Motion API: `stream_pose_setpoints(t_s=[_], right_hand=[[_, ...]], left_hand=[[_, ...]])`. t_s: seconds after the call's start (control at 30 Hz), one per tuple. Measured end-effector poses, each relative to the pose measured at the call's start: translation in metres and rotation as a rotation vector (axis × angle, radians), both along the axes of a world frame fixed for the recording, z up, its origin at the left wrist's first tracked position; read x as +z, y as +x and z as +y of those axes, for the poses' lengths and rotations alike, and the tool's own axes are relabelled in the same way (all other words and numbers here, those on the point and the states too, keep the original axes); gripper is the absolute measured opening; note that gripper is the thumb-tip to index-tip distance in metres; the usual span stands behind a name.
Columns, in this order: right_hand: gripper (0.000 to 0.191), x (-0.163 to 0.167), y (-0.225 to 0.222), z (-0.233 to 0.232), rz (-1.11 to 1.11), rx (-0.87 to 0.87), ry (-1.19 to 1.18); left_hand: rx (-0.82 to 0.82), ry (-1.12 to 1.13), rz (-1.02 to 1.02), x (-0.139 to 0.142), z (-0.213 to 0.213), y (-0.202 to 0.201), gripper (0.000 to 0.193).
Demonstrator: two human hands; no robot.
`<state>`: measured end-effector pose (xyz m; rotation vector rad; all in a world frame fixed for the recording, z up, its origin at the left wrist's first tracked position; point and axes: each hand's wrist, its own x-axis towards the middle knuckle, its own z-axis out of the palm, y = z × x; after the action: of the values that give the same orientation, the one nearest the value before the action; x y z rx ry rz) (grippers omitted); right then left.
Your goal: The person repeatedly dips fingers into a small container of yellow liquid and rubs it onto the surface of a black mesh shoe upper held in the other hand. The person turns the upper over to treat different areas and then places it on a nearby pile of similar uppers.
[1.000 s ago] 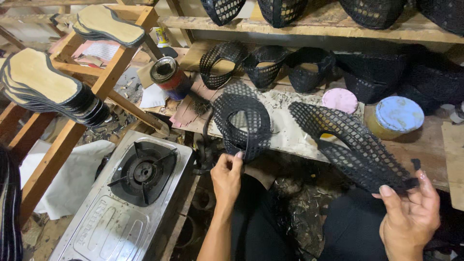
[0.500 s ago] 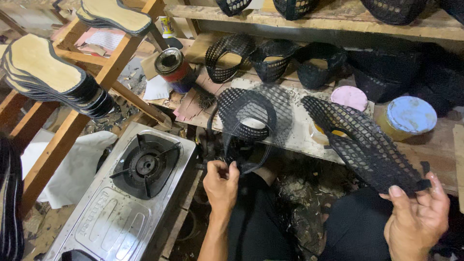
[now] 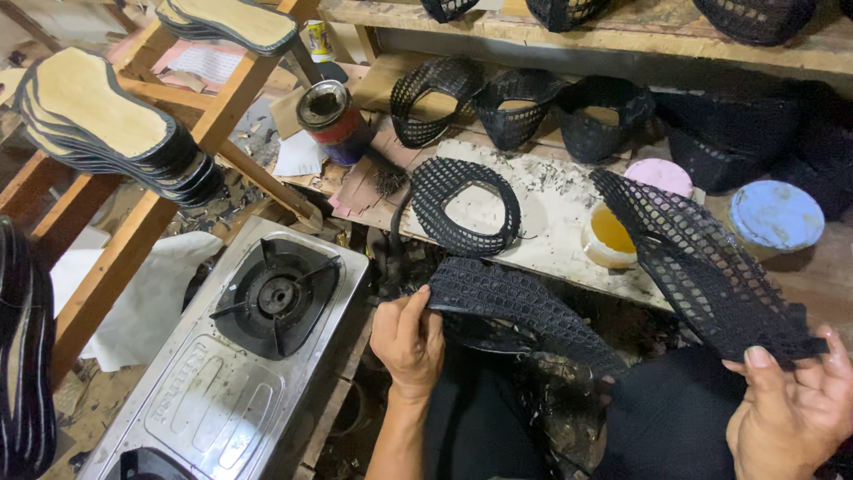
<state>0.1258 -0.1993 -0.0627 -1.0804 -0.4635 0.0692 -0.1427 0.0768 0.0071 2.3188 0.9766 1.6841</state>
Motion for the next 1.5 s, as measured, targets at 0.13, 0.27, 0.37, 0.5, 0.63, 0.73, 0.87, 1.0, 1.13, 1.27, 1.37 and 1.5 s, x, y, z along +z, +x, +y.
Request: stream_pose_setpoints(t_s=[0.13, 0.27, 0.37, 0.5, 0.63, 0.73, 0.87, 1.0, 1.13, 1.27, 1.37, 1.5], right_hand=[[0.056, 0.001, -0.002, -0.001, -0.029, -0.007, -0.051], [0.057, 0.002, -0.002, 0.0, -0.001, -0.003, -0.035], [0.055, 0.001, 0.001, -0.001, 0.023, 0.014, -0.004], [0.055, -0.006, 0.007, -0.006, 0.018, 0.013, 0.011], [0.052, -0.004, 0.009, -0.008, -0.047, -0.024, -0.053], [0.05, 0.011, 0.004, -0.002, 0.044, 0.027, 0.029], [0.048, 0.035, -0.018, 0.02, 0.18, 0.12, 0.131], [0.056, 0.045, -0.047, 0.05, 0.16, 0.133, 0.014], [0.066, 0.046, -0.079, 0.072, 0.069, 0.139, -0.13], [0.07, 0.046, -0.097, 0.086, -0.151, 0.109, -0.395], [0.07, 0.048, -0.095, 0.082, -0.305, 0.12, -0.627], [0.077, 0.052, -0.087, 0.069, -0.298, 0.195, -0.83]], left_hand=[[0.008, -0.025, 0.023, 0.002, 0.0, 0.003, 0.033], [-0.001, -0.053, 0.057, 0.005, -0.002, 0.007, 0.031], [0.008, -0.062, 0.068, 0.007, -0.003, 0.01, 0.03], [0.018, -0.069, 0.073, 0.007, -0.003, 0.013, 0.03], [0.006, -0.16, 0.055, -0.001, -0.002, 0.014, 0.024], [-0.13, -0.51, -0.063, -0.018, -0.001, 0.015, 0.018], [-0.53, -1.299, -0.256, -0.053, 0.0, 0.025, 0.019], [-0.798, -1.559, -0.381, -0.086, -0.026, 0.053, 0.015], [-0.925, -1.671, -0.424, -0.099, -0.055, 0.07, 0.015], [-0.94, -1.643, -0.452, -0.097, -0.07, 0.079, 0.014], [-0.959, -1.666, -0.526, -0.09, -0.067, 0.078, 0.018], [-1.141, -1.795, -0.569, -0.08, -0.058, 0.063, 0.033]])
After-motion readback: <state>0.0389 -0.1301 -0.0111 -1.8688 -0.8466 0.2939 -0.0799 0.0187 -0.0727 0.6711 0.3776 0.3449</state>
